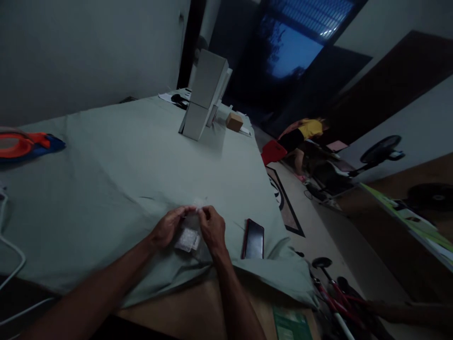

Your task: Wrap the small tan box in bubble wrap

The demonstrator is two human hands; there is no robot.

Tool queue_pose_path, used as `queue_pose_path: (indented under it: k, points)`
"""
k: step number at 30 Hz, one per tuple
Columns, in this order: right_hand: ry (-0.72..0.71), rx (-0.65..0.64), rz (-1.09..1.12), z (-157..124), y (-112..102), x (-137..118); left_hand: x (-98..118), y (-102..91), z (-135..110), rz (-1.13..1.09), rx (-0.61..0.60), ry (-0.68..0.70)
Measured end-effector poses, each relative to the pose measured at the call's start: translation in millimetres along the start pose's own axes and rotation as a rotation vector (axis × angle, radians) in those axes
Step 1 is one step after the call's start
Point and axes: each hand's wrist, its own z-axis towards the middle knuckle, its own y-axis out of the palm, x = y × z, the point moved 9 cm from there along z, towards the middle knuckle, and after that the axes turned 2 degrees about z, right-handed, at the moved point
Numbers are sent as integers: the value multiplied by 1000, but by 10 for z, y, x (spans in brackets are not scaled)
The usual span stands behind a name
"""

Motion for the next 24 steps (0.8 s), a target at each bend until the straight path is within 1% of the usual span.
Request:
queue_pose_path:
  k: [3,6,10,12,14,16,20,24]
  points:
    - [56,39,137,19,-109,169,8,-85,29,-2,70,-10]
    - [124,94,259,19,-213,387,-1,-152,57,7,104,-21]
    - [187,112,381,-11,-204,574,7,-197,64,56,126,-14]
    - [212,87,417,-52,-158,611,80,-244,41,202,185,43]
    - [232,44,436,-105,-108,619,210,-276,-6,462,263,141]
    - [238,7,454,-151,-82,609,332,-250,-59,716,312,226]
    - [211,-15,505,-160,-107,555,479,-106,-128,945,305,283]
    - [161,-91,589,-103,-78,460,632,149,-131,1258,264,269]
